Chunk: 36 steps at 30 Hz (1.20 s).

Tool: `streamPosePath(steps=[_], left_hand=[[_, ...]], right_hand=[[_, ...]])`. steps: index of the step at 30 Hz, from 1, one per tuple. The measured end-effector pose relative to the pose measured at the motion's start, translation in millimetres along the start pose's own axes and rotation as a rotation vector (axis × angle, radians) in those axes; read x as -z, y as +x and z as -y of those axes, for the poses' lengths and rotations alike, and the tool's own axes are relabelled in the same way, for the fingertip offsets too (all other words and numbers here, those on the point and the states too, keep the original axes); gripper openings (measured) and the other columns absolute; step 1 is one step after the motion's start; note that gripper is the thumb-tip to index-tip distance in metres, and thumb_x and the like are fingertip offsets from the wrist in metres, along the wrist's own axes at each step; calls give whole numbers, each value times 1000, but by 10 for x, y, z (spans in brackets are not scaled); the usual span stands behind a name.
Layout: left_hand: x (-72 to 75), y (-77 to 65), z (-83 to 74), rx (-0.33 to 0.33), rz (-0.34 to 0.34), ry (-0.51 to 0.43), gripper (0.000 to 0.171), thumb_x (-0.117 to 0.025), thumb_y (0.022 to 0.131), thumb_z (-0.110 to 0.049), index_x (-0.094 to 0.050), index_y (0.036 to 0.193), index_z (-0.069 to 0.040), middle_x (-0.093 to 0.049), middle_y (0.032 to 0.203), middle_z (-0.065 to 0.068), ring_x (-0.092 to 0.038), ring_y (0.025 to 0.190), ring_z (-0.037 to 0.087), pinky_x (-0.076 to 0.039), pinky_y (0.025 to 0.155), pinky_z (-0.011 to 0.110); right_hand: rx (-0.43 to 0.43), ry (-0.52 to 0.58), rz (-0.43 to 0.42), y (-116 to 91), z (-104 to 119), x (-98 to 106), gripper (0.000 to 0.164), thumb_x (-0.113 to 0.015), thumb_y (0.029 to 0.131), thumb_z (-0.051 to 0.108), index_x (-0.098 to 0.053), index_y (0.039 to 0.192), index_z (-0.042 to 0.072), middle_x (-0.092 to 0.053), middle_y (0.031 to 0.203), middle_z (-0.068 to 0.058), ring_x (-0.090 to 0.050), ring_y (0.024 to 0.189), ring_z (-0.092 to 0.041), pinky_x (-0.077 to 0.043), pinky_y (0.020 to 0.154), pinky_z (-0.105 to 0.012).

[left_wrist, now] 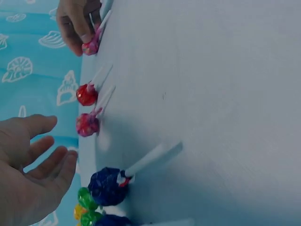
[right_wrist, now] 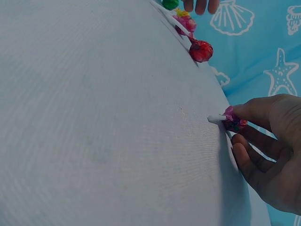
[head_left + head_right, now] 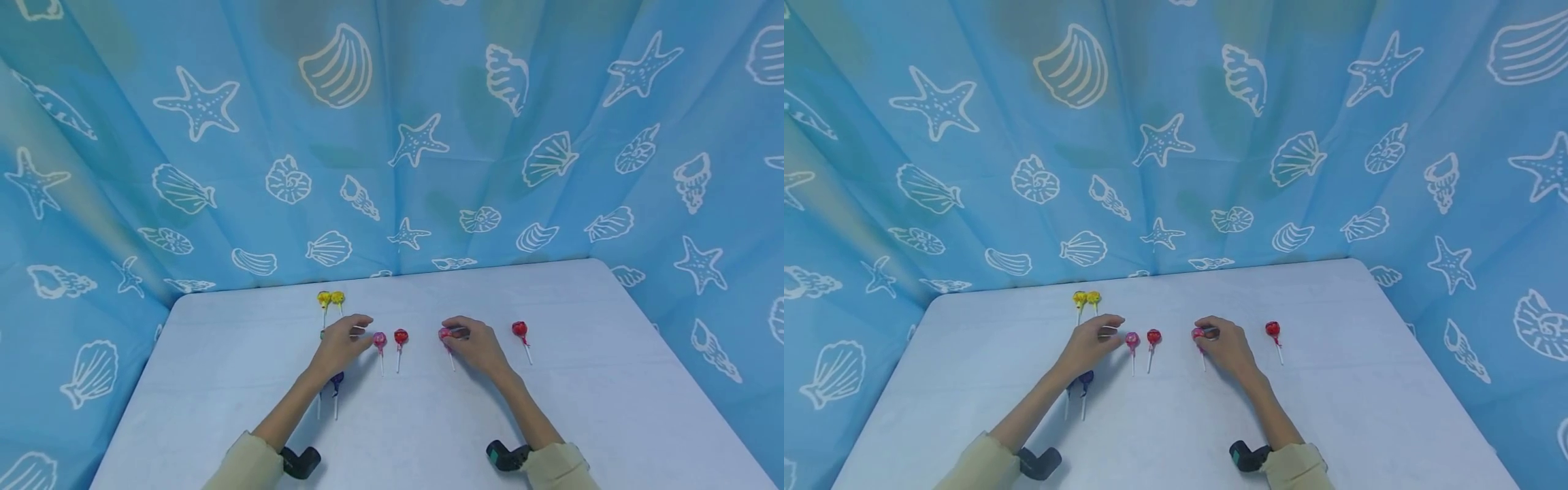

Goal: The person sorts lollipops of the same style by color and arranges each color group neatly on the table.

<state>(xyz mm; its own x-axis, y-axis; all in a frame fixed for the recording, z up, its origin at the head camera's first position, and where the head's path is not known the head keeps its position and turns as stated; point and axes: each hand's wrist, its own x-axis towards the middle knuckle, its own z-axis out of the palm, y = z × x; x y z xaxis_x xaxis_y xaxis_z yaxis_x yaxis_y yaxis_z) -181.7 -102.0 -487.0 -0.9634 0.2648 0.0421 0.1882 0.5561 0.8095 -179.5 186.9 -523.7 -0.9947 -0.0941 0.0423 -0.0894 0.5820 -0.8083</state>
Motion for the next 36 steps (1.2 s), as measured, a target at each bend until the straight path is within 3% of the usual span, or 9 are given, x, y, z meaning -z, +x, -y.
streamPosePath(steps=[4,11,21,27,36], left_hand=[[-53,48,-13,-9,19,-8,34,-70,92,-8,-63,125,2,-64,122,20,-64,110,34,-54,91,45],[-141,150,-38,40,54,76,34,-73,91,-11,-65,122,-1,-67,115,14,-66,100,25,-55,85,38],[-215,184,-49,56,76,129,23,-70,92,-6,-70,114,1,-70,99,9,-66,91,22,-56,81,35],[-216,187,-71,88,88,137,24,-69,93,-7,-70,116,1,-70,100,9,-65,94,23,-55,83,34],[-193,247,-115,83,95,145,25,-66,95,-6,-68,119,1,-69,107,12,-64,104,28,-54,89,39]], right_hand=[[7,-7,-2,6,-18,-3,27,-72,92,11,-70,118,8,-70,112,-6,-66,101,-25,-53,91,-45],[3,-1,0,15,-36,-13,27,-72,91,11,-71,118,8,-70,110,-6,-66,101,-25,-53,91,-45],[-7,3,-2,14,-56,-9,26,-73,92,12,-71,118,10,-70,109,-4,-65,101,-24,-53,91,-44],[-4,-5,-1,15,-60,-13,27,-74,91,12,-71,118,10,-71,109,-5,-66,101,-24,-53,91,-44],[0,7,-9,5,-78,-27,27,-72,92,12,-70,118,10,-70,107,-4,-65,99,-24,-53,91,-44]])
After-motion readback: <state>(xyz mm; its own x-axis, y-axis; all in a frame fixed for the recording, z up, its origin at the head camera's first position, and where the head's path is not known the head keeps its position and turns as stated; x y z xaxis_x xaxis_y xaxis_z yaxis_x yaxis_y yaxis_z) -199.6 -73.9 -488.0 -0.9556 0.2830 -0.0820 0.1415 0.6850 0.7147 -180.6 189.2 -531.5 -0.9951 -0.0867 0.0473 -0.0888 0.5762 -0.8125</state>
